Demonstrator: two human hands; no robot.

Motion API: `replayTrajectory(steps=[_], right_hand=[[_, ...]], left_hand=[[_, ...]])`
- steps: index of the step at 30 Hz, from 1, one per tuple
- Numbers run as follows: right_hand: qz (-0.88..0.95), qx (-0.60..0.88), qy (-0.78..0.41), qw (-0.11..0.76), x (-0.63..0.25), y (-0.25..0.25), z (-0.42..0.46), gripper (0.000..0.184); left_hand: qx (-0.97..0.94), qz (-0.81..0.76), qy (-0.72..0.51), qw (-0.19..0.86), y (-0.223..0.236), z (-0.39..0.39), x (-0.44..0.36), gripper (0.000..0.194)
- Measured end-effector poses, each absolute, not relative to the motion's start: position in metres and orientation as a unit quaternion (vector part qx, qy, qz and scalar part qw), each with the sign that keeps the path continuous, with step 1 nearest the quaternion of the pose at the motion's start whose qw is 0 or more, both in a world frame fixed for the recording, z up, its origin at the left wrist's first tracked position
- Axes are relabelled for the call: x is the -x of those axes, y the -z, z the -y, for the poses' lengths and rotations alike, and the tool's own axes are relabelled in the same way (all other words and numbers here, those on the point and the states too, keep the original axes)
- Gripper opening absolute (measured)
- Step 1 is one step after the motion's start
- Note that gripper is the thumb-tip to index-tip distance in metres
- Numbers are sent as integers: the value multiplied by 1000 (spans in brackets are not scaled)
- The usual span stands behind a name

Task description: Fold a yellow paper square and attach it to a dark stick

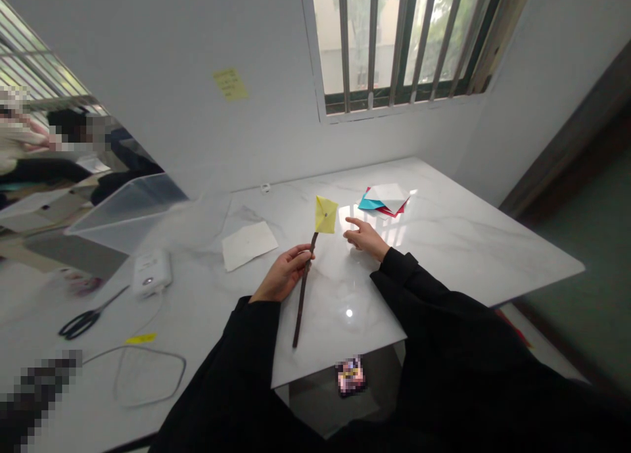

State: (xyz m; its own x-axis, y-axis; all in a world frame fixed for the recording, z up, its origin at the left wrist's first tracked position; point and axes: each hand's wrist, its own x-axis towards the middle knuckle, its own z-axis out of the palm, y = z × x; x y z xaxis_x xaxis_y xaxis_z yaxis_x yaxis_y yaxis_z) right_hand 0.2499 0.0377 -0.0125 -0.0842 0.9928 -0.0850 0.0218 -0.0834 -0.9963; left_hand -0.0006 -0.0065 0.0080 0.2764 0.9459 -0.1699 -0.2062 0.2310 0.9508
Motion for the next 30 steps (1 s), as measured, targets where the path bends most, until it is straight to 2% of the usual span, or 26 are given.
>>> replayTrajectory(steps=[4,5,8,12,15,18,21,23,25,30], right_hand=[[629,354,-622,302,-249,7,-26,32],[651,329,-623,284,-249,6,-24,33],[630,373,-584,351,-247,7,-25,46],[526,451,-542,476,-250,11,-37,49],[476,473,-535,514,-254,11,-40,52],[473,447,-589,479,-254,9,-36,53],[545,336,-689,340,-252,7,-27,55],[581,277,-713,279,-251,6,-23,54],[584,274,-704,297,-249,7,-23,51],[519,370,-653,409,-249,15,-34,44]], left_hand=[[-444,-416,-438,662,-8,6,1,42],[-442,-416,-439,663,-7,6,1,42],[-435,-415,-443,665,-5,4,2,41],[-430,-418,-444,666,-3,2,2,40],[-432,-414,-441,669,-3,3,3,39],[-436,-408,-439,672,-3,3,2,40],[-442,-408,-437,669,-5,4,1,40],[-440,-410,-437,669,-6,4,1,40],[-436,-410,-437,671,-7,4,1,41],[-436,-413,-437,669,-7,4,1,40]])
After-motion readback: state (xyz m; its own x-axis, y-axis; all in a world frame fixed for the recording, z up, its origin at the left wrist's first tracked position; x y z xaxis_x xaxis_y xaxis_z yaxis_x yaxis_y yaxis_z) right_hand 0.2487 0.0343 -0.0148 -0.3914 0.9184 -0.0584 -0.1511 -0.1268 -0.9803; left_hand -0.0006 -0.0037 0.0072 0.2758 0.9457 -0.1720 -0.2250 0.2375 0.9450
